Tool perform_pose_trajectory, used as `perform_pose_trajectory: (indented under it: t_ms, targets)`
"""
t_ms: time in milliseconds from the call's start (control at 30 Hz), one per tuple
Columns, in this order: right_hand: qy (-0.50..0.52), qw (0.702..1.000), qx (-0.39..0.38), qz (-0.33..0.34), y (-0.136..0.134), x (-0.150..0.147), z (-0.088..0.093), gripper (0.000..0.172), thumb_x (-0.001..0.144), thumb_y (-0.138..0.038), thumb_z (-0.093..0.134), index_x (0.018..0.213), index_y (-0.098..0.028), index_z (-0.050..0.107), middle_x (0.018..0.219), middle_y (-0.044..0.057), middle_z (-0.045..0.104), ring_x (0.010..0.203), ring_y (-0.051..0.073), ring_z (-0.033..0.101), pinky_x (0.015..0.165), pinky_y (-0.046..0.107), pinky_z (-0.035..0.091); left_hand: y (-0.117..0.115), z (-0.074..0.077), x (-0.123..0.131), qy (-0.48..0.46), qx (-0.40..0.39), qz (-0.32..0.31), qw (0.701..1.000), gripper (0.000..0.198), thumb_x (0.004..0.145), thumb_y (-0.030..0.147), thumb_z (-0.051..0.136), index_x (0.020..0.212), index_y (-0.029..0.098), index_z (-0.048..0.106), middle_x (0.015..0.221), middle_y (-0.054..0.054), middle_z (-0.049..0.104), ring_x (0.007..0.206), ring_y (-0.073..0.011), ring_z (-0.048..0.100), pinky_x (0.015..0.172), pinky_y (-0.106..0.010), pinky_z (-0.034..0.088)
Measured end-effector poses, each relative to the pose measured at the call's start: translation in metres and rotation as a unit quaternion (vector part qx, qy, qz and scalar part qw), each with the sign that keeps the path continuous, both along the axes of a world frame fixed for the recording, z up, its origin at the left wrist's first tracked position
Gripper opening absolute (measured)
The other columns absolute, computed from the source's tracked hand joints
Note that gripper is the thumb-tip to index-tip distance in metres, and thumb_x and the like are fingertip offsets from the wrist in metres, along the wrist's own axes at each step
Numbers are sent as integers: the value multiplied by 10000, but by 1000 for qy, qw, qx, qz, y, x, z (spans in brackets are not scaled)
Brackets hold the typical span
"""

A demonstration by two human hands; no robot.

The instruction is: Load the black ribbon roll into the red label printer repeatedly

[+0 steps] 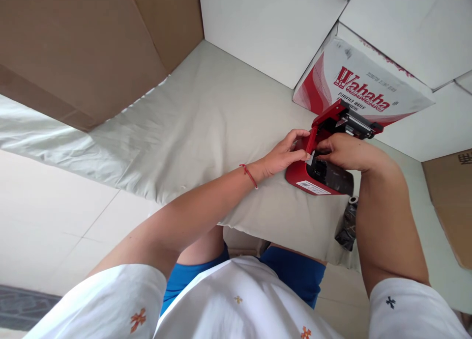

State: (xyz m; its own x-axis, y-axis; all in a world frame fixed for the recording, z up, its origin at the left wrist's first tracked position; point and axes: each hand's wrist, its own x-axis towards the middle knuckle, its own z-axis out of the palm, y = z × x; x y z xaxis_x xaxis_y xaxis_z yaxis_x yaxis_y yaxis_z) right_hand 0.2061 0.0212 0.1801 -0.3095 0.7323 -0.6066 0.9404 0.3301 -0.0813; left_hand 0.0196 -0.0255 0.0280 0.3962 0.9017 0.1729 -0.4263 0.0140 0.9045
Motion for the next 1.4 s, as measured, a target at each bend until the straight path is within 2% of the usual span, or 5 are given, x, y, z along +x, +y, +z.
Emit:
perform_pose_trajectory:
  t_ms: [367, 700, 1000, 1200, 1400]
  targets:
    - [62, 987, 140, -54, -20, 26, 2, 397, 1034, -425, 631, 1278, -292, 915, 1031, 37, 908, 858, 253, 798, 807, 384, 587, -2, 3, -1, 10, -14, -4, 1000, 647, 861, 437, 859, 1425, 285, 581, 1620, -99, 671, 1548, -356, 625, 1370, -576, 466]
    - [108, 975, 133, -143, -47, 20, -1, 240, 992, -349, 688, 909, -279, 901, 854, 23, 859, 778, 233, 741, 768, 375, 561, -3, 3, -2, 4, -16, -6, 1000, 663, 840, 447, 864, 1411, 289, 566, 1628, -104, 649, 1590, -368, 590, 1361, -567, 464]
    - [372, 704, 587, -147, -43, 52, 9, 381, 1066, -362, 667, 1271, -154, 911, 1248, 185, 910, 1098, 327, 862, 942, 482, 642, -5, -1, -3, 16, 7, 3, 1000, 634, 906, 471, 829, 1467, 313, 580, 1709, -103, 589, 1626, -364, 570, 1394, -585, 461]
    - [305, 795, 496, -173, -33, 72, -24, 524, 1161, -515, 570, 1448, -170, 841, 1431, 217, 850, 1365, 354, 787, 1223, 538, 568, -18, 1, -1, 95, 244, 139, 955, 670, 1033, 542, 735, 1634, 274, 614, 1880, -200, 433, 1803, -440, 378, 1516, -697, 266]
    - [340, 777, 500, -178, -67, 58, -33, 520, 1184, -546, 555, 1339, -176, 886, 1275, 188, 878, 1216, 342, 828, 1120, 467, 604, -39, 17, 6, 81, 379, 104, 916, 220, 1022, 524, 802, 1160, 391, 910, 1760, -57, 658, 1852, -460, 327, 1536, -768, 172]
